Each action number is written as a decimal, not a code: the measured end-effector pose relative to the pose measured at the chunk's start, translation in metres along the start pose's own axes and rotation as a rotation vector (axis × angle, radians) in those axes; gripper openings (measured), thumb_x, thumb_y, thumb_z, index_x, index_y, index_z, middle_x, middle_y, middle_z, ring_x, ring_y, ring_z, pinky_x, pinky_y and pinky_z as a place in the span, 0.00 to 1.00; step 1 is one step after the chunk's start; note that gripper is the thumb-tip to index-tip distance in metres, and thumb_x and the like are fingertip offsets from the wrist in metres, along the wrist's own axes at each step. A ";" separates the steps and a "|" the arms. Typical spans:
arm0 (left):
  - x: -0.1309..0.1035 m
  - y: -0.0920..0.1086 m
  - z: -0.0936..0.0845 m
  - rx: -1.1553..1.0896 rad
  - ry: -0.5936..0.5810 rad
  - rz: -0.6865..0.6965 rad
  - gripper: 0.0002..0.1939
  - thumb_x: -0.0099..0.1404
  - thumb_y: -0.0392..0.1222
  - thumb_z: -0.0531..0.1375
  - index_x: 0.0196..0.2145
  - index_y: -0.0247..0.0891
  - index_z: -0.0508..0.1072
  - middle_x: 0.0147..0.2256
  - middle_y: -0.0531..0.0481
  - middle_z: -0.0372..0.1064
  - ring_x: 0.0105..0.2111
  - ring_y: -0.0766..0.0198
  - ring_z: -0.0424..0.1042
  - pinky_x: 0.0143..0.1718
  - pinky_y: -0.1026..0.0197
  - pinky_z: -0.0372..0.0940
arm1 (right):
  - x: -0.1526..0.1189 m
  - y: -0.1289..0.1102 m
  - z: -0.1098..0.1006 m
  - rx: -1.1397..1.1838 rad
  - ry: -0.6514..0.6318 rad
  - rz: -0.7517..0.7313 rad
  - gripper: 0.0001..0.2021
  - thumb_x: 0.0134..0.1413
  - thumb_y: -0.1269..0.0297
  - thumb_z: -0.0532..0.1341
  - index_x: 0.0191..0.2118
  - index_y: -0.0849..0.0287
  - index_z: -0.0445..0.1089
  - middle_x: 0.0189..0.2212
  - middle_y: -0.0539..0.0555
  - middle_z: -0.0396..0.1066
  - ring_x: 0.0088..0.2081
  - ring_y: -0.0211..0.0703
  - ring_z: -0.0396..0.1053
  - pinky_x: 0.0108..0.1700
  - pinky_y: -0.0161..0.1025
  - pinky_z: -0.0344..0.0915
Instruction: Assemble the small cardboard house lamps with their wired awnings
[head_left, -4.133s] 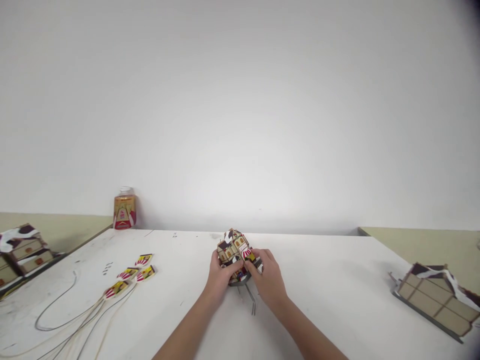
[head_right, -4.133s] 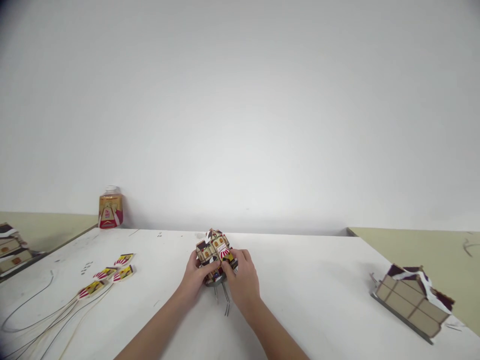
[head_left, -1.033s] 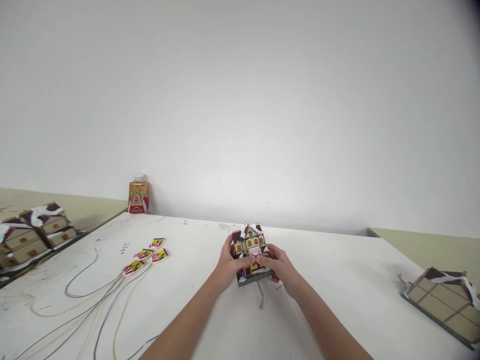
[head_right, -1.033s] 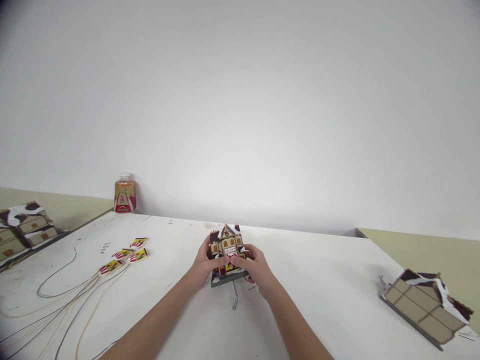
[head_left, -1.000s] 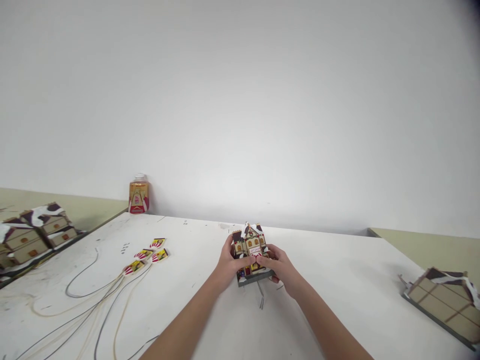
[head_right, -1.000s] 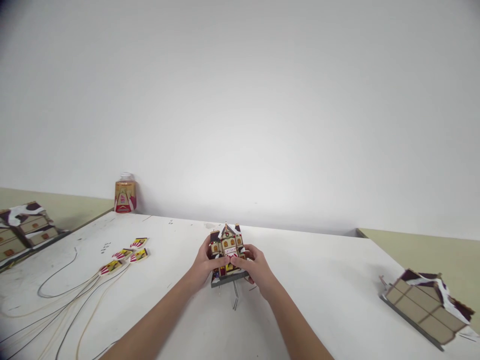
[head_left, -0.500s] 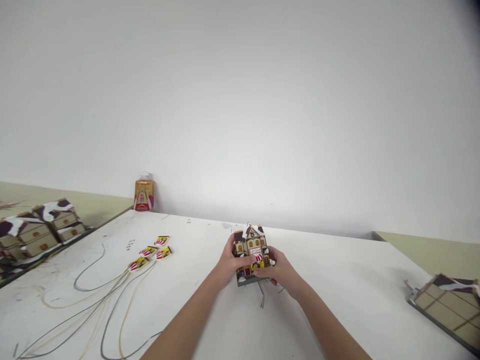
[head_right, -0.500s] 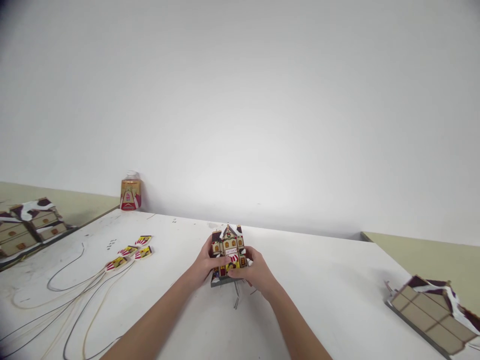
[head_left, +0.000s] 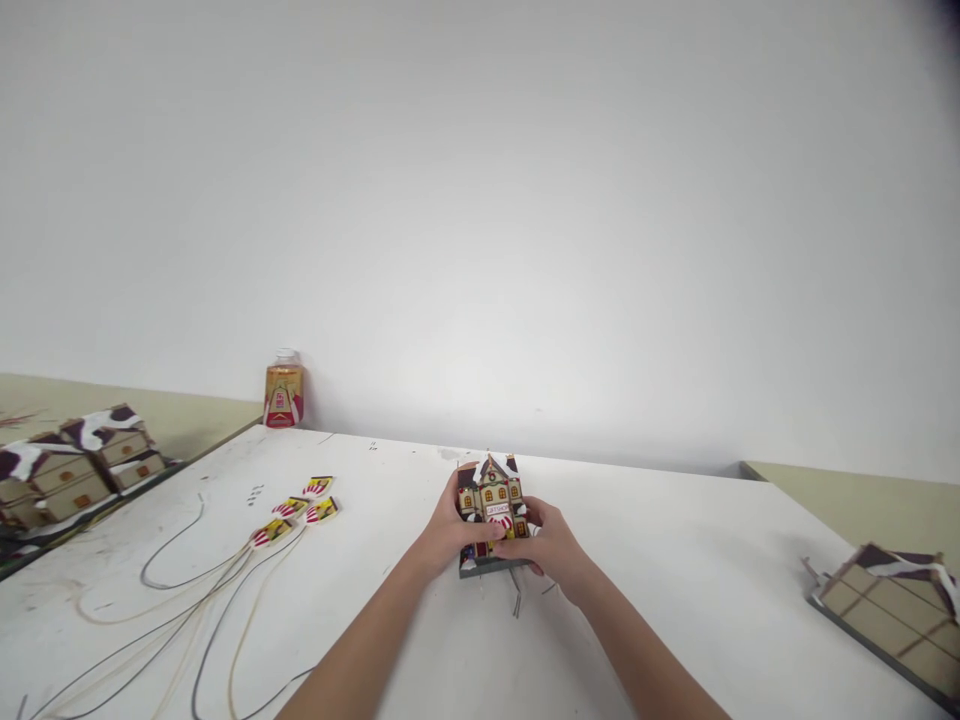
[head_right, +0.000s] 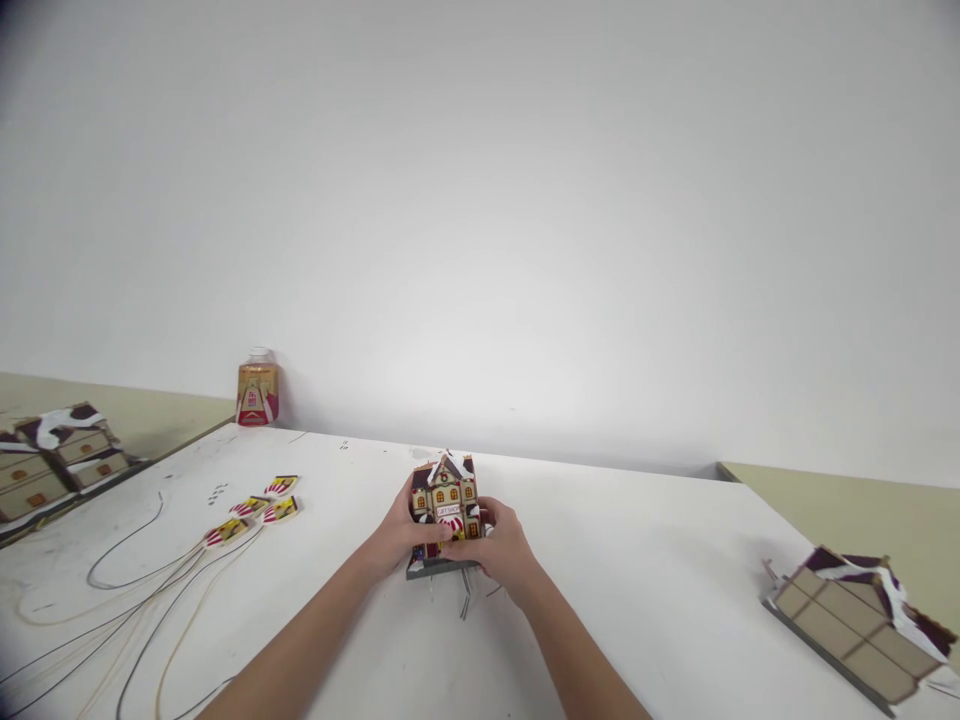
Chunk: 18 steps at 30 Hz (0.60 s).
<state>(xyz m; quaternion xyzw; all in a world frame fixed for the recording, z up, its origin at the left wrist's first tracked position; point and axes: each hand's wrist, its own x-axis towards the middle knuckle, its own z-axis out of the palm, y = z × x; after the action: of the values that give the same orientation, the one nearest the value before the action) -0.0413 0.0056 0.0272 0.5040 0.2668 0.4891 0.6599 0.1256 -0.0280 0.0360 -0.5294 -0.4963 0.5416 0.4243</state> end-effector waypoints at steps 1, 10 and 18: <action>0.000 0.000 0.000 0.006 0.002 0.001 0.47 0.41 0.33 0.72 0.55 0.41 0.54 0.45 0.42 0.69 0.44 0.51 0.72 0.47 0.48 0.66 | 0.000 0.000 0.000 0.006 0.005 -0.007 0.30 0.24 0.66 0.72 0.43 0.59 0.70 0.36 0.52 0.71 0.22 0.33 0.62 0.18 0.30 0.51; 0.001 -0.001 0.002 0.017 0.039 0.055 0.46 0.40 0.33 0.72 0.55 0.41 0.55 0.45 0.41 0.70 0.43 0.49 0.73 0.45 0.48 0.68 | 0.006 0.010 -0.001 0.017 0.009 -0.096 0.34 0.25 0.64 0.74 0.47 0.59 0.68 0.42 0.55 0.70 0.30 0.39 0.67 0.22 0.31 0.58; 0.003 0.004 0.010 -0.064 0.263 0.043 0.42 0.37 0.36 0.74 0.50 0.38 0.62 0.41 0.43 0.74 0.39 0.49 0.75 0.41 0.48 0.71 | 0.006 0.005 -0.004 0.238 0.008 -0.200 0.43 0.32 0.54 0.73 0.57 0.48 0.56 0.57 0.57 0.56 0.24 0.30 0.64 0.19 0.31 0.62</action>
<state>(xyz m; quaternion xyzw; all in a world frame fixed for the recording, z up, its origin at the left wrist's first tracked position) -0.0333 0.0040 0.0349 0.4198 0.3244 0.5731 0.6245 0.1289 -0.0226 0.0302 -0.4256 -0.4772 0.5494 0.5379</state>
